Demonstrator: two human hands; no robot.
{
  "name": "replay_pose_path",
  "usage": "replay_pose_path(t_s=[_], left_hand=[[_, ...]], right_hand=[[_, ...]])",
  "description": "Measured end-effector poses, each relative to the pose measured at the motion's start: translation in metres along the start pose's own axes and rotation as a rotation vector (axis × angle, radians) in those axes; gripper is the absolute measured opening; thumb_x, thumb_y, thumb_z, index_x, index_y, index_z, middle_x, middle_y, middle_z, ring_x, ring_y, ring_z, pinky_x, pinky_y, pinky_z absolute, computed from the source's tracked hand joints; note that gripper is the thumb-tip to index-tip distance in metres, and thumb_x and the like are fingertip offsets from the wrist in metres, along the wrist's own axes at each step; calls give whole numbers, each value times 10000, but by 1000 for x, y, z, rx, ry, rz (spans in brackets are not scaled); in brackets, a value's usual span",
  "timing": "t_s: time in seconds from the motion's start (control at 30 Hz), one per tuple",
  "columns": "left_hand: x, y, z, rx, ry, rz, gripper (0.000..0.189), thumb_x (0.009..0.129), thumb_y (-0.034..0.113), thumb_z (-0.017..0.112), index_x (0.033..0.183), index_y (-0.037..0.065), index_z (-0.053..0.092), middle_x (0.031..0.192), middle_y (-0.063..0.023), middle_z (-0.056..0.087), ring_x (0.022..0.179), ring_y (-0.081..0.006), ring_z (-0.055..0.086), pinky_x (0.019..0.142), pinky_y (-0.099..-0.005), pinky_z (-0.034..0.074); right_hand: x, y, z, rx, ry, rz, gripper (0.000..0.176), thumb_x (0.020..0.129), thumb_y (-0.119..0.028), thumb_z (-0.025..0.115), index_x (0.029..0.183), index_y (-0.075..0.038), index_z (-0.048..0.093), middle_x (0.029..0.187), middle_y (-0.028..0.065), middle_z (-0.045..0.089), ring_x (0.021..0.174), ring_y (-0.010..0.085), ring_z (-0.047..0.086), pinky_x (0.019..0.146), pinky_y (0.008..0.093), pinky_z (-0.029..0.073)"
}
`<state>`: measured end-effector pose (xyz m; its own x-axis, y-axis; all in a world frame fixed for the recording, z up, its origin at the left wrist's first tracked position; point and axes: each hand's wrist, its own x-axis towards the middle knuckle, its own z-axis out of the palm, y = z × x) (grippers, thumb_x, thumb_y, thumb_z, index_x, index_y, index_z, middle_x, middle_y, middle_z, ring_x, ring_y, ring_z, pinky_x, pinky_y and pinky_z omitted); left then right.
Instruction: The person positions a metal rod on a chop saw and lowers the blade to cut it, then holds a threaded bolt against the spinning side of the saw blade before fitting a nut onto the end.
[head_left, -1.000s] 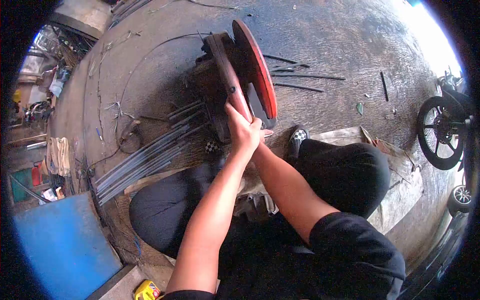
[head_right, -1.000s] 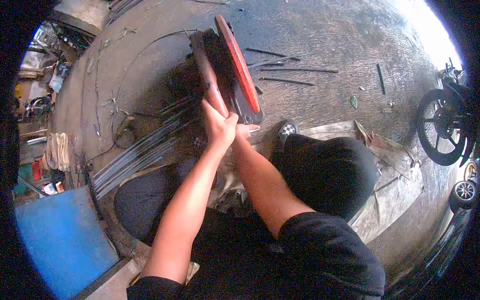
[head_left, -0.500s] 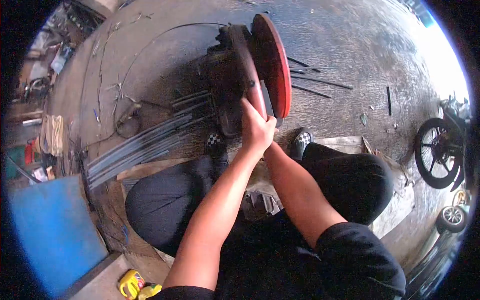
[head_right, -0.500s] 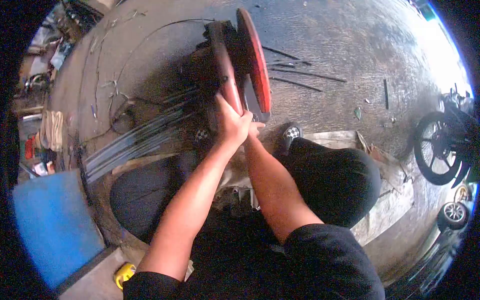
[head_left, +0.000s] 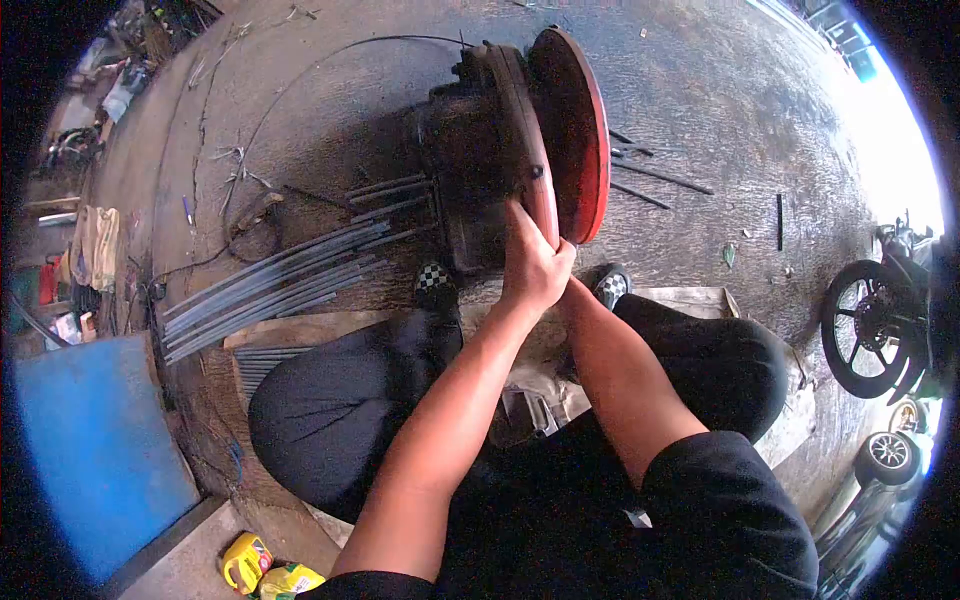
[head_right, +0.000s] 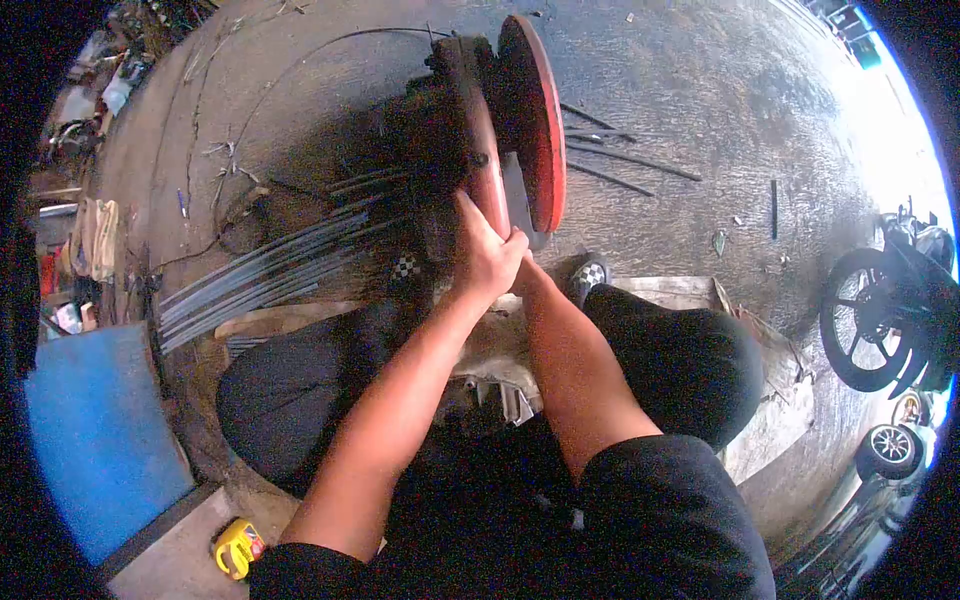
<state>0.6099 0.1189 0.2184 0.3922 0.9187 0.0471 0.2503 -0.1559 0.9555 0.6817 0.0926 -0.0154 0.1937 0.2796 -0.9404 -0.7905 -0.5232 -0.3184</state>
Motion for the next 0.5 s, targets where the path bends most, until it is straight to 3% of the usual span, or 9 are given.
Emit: replay_pose_path(t_s=[0.03, 0.1, 0.27, 0.4, 0.47, 0.5], left_hand=[[1, 7, -2, -5, 11, 5, 794, 692, 45, 594, 1318, -160, 151, 1050, -319, 482, 928, -383, 574, 868, -399, 452], [0, 21, -8, 97, 38, 46, 786, 668, 61, 617, 1305, -147, 205, 1112, -330, 465, 1082, -432, 476, 972, -412, 357], [3, 22, -7, 46, 107, 131, 732, 675, 53, 599, 1299, -83, 241, 1164, -303, 458, 1099, -404, 484, 972, -416, 358], [3, 15, -4, -1, 76, 53, 727, 684, 33, 583, 1312, -62, 229, 1142, -261, 478, 1079, -368, 501, 973, -424, 361], [3, 13, -3, 109, 139, 195, 696, 703, 15, 563, 1307, -56, 224, 1059, -240, 499, 932, -329, 573, 866, -416, 450], [2, 12, -2, 114, 128, 196, 696, 703, 15, 563, 1307, -56, 224, 1059, -240, 499, 932, -329, 573, 866, -416, 450]], right_hand=[[6, -9, 8, -17, -8, -6, 525, 914, -428, 337, 1100, 27, 519, 1033, 150, 589, 931, 204, 569, 802, 322, 464], [4, -10, -5, -50, -27, -18, 514, 910, -421, 344, 1092, 26, 522, 1025, 148, 589, 924, 203, 568, 796, 323, 464], [5, -10, -14, -131, -52, -47, 487, 901, -402, 362, 1073, 22, 527, 1005, 143, 588, 906, 202, 568, 781, 325, 464], [-4, 20, -2, -165, -71, -44, 465, 893, -387, 376, 1058, 19, 532, 989, 139, 588, 892, 200, 567, 768, 326, 463], [-1, 10, -9, -159, -84, -36, 454, 889, -379, 383, 1050, 17, 534, 981, 137, 588, 884, 200, 567, 762, 327, 463], [4, 2, -9, -155, -91, -30, 448, 887, -375, 386, 1046, 17, 535, 978, 136, 588, 881, 200, 567, 759, 328, 463]])
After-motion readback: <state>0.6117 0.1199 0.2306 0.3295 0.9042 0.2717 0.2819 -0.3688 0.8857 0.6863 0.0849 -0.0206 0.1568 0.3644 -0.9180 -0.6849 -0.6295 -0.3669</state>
